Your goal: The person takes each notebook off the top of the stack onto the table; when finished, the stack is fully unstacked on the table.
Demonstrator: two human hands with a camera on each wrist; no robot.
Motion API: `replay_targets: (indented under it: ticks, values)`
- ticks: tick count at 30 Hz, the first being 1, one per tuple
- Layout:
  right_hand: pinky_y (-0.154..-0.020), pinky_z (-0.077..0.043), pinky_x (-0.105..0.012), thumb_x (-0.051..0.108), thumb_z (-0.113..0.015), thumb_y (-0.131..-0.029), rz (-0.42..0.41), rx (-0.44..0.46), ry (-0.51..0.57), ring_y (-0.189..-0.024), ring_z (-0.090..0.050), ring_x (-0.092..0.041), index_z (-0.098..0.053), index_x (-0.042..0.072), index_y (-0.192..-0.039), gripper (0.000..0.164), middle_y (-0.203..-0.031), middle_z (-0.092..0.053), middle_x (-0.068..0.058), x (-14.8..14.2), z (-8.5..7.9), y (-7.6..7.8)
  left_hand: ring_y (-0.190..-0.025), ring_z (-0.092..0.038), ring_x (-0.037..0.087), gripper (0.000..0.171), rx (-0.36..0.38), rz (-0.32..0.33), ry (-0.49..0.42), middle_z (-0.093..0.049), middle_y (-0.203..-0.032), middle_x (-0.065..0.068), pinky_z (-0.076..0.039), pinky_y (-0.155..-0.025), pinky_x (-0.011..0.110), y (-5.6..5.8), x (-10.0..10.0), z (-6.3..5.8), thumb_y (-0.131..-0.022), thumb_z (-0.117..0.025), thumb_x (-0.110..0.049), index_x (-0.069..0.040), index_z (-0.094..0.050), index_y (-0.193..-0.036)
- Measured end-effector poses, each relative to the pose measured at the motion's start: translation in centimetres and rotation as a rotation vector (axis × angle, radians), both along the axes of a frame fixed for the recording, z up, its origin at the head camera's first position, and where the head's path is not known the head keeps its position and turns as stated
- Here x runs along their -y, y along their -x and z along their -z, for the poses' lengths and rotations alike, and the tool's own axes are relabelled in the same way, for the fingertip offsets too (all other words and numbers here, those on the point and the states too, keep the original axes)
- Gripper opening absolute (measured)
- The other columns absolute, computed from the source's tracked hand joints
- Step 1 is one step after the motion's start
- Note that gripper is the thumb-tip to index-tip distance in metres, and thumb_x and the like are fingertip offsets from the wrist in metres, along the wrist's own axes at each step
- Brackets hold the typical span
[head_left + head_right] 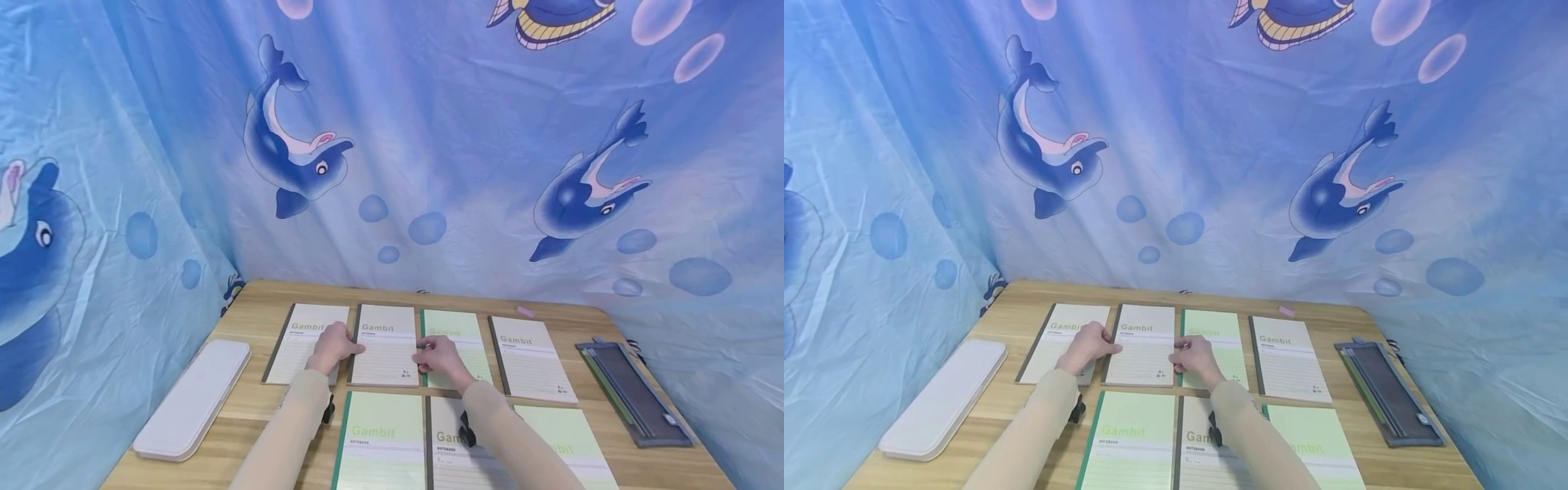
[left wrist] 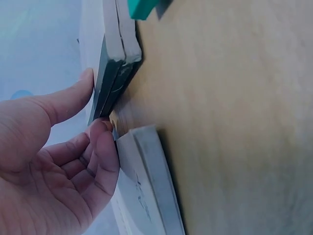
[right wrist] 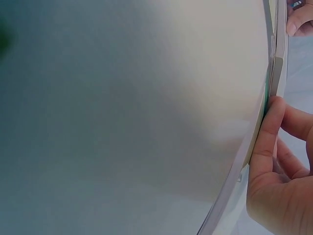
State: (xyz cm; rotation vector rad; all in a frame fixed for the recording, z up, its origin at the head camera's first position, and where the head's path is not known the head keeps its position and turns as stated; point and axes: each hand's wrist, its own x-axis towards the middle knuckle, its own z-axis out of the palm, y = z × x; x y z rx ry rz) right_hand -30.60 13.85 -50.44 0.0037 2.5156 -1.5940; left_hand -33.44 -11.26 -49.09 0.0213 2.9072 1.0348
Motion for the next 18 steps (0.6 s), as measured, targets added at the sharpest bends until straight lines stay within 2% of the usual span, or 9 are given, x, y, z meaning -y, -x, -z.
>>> replay_targets:
  ticks: [4, 13, 15, 18]
  values:
    - [-0.06, -0.058, -0.026, 0.003, -0.073, -0.087, 0.014, 0.015, 0.012, -0.061, -0.065, -0.013, -0.061, -0.008, -0.125, 0.041, -0.079, -0.066, -0.01, 0.02, 0.25, 0.08, -0.056, -0.043, 0.016, 0.037, 0.011, -0.011, -0.002, -0.047, -0.06, 0.001, -0.035, -0.049, 0.028, -0.14, 0.01, -0.28, -0.077, -0.086, -0.022, -0.009, -0.053, -0.065]
    - [-0.06, -0.058, -0.027, 0.004, -0.075, -0.086, 0.011, 0.001, 0.029, -0.06, -0.065, -0.013, -0.063, -0.008, -0.122, 0.04, -0.078, -0.064, -0.009, 0.05, 0.37, 0.16, -0.055, -0.042, 0.015, 0.03, 0.038, -0.009, -0.055, -0.048, -0.06, 0.001, -0.036, -0.05, 0.027, 0.05, 0.33, -0.14, -0.08, -0.083, -0.018, -0.006, -0.059, -0.066]
    - [-0.06, -0.059, -0.027, 0.004, -0.075, -0.086, 0.011, 0.002, 0.029, -0.06, -0.065, -0.013, -0.063, -0.008, -0.122, 0.04, -0.078, -0.064, -0.01, 0.05, 0.31, 0.11, -0.053, -0.04, 0.014, 0.032, 0.046, -0.008, -0.068, -0.046, -0.058, -0.001, -0.035, -0.049, 0.026, 0.01, 0.43, -0.17, -0.081, -0.082, -0.017, -0.007, -0.058, -0.062]
    - [-0.059, -0.058, -0.026, 0.004, -0.075, -0.086, 0.011, 0.003, 0.028, -0.059, -0.064, -0.012, -0.062, -0.009, -0.122, 0.04, -0.078, -0.064, -0.009, 0.05, 0.27, 0.07, -0.048, -0.034, 0.011, 0.044, 0.057, -0.01, -0.085, -0.037, -0.051, -0.004, -0.03, -0.046, 0.024, -0.17, 0.51, -0.44, -0.082, -0.081, -0.016, -0.012, -0.047, -0.054]
